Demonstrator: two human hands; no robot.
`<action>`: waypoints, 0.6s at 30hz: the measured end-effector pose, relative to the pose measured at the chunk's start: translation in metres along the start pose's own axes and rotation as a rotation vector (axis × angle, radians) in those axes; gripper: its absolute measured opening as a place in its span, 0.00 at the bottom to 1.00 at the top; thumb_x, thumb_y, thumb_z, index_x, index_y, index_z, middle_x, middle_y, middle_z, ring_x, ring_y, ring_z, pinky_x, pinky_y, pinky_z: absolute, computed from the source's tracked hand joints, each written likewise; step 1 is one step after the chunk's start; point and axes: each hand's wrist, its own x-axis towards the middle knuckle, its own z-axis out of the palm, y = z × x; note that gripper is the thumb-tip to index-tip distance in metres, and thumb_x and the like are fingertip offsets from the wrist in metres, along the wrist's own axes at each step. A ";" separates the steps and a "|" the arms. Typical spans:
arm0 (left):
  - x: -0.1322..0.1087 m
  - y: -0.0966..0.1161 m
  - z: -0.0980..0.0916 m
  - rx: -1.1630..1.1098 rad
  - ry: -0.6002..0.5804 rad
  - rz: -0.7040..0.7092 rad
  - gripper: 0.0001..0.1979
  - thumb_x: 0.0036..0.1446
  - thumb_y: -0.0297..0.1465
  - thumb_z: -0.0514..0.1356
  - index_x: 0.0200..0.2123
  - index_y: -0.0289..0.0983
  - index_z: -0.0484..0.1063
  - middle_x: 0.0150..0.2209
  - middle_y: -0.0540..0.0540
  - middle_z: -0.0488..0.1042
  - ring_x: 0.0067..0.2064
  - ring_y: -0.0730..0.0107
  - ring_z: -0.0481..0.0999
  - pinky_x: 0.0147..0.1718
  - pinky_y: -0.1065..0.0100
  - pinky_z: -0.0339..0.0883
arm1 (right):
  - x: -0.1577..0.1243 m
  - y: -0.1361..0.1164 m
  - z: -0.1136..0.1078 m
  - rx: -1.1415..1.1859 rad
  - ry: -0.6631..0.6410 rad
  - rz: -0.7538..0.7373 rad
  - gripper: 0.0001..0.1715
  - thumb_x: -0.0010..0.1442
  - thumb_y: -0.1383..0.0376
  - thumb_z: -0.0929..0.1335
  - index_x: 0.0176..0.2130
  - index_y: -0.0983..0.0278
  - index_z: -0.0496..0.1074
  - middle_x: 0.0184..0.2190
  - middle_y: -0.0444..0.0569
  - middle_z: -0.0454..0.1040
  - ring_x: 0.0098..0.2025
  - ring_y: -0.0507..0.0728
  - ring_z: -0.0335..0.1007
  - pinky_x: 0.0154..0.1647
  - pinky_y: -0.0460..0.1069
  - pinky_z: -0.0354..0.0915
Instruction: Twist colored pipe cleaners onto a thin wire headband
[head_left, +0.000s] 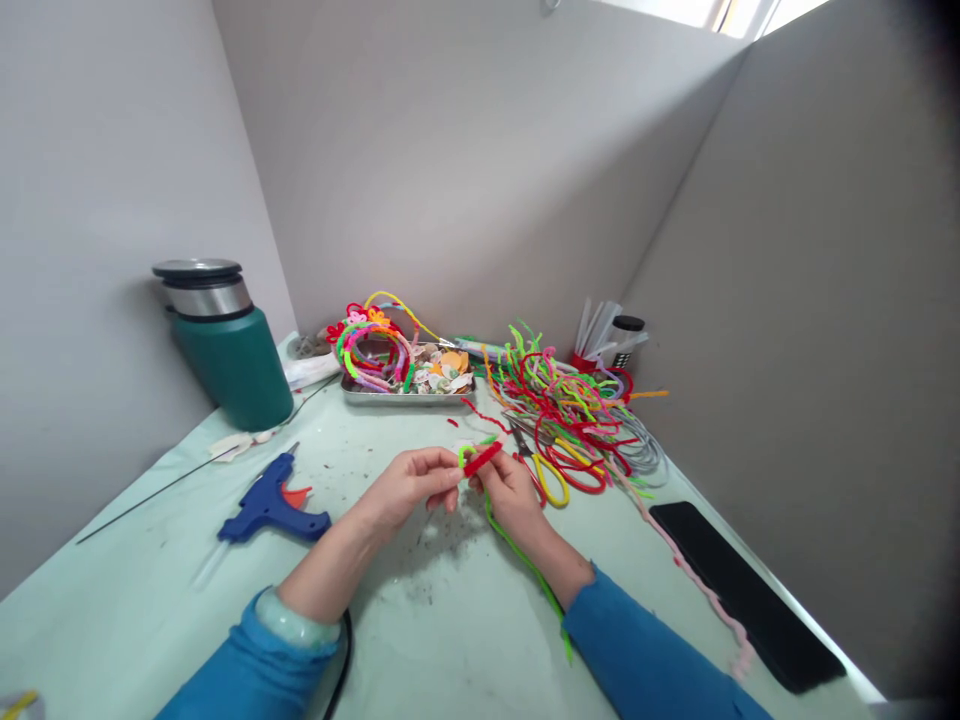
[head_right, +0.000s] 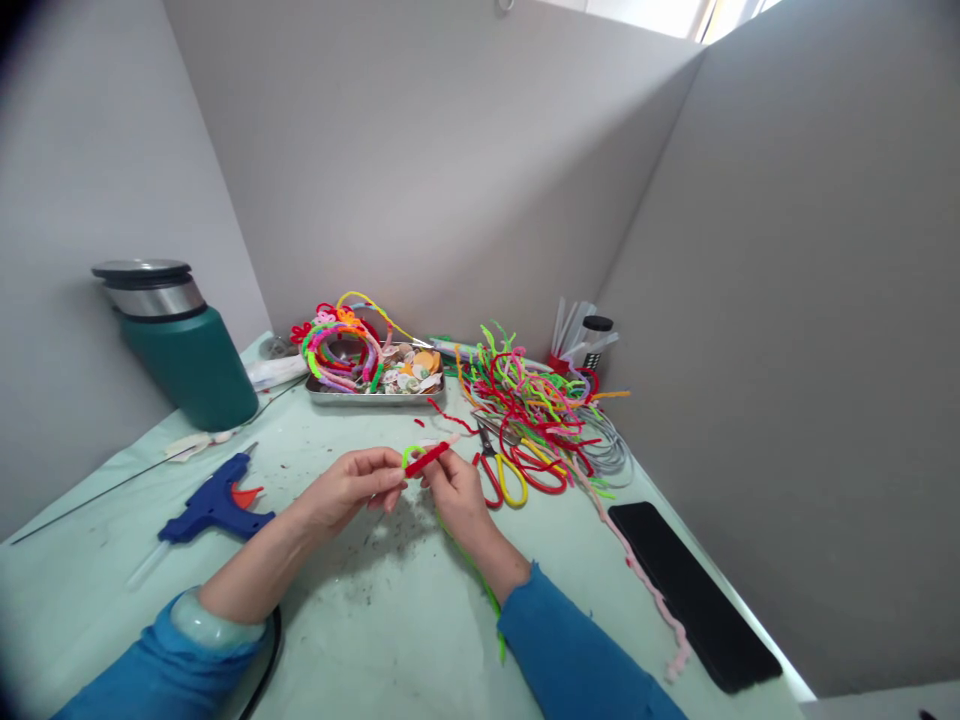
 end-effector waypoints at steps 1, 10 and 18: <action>0.000 0.000 0.000 0.010 0.028 0.018 0.11 0.48 0.37 0.61 0.30 0.33 0.69 0.17 0.50 0.69 0.18 0.79 0.60 0.20 0.74 0.49 | -0.001 -0.001 -0.001 -0.053 0.019 -0.031 0.18 0.58 0.55 0.62 0.37 0.66 0.71 0.23 0.44 0.67 0.24 0.51 0.61 0.25 0.45 0.58; -0.003 0.010 -0.004 0.138 0.221 0.252 0.09 0.50 0.34 0.60 0.33 0.35 0.68 0.18 0.52 0.70 0.21 0.77 0.65 0.22 0.75 0.55 | -0.001 -0.020 -0.005 -0.233 0.048 -0.203 0.12 0.60 0.61 0.61 0.37 0.63 0.72 0.33 0.48 0.72 0.38 0.55 0.66 0.40 0.49 0.60; -0.007 0.008 0.008 0.630 0.233 0.442 0.05 0.53 0.31 0.57 0.29 0.36 0.71 0.25 0.48 0.69 0.28 0.71 0.66 0.29 0.71 0.59 | -0.009 -0.011 0.001 0.093 -0.095 -0.049 0.12 0.56 0.61 0.64 0.41 0.62 0.69 0.31 0.46 0.70 0.30 0.52 0.66 0.32 0.47 0.64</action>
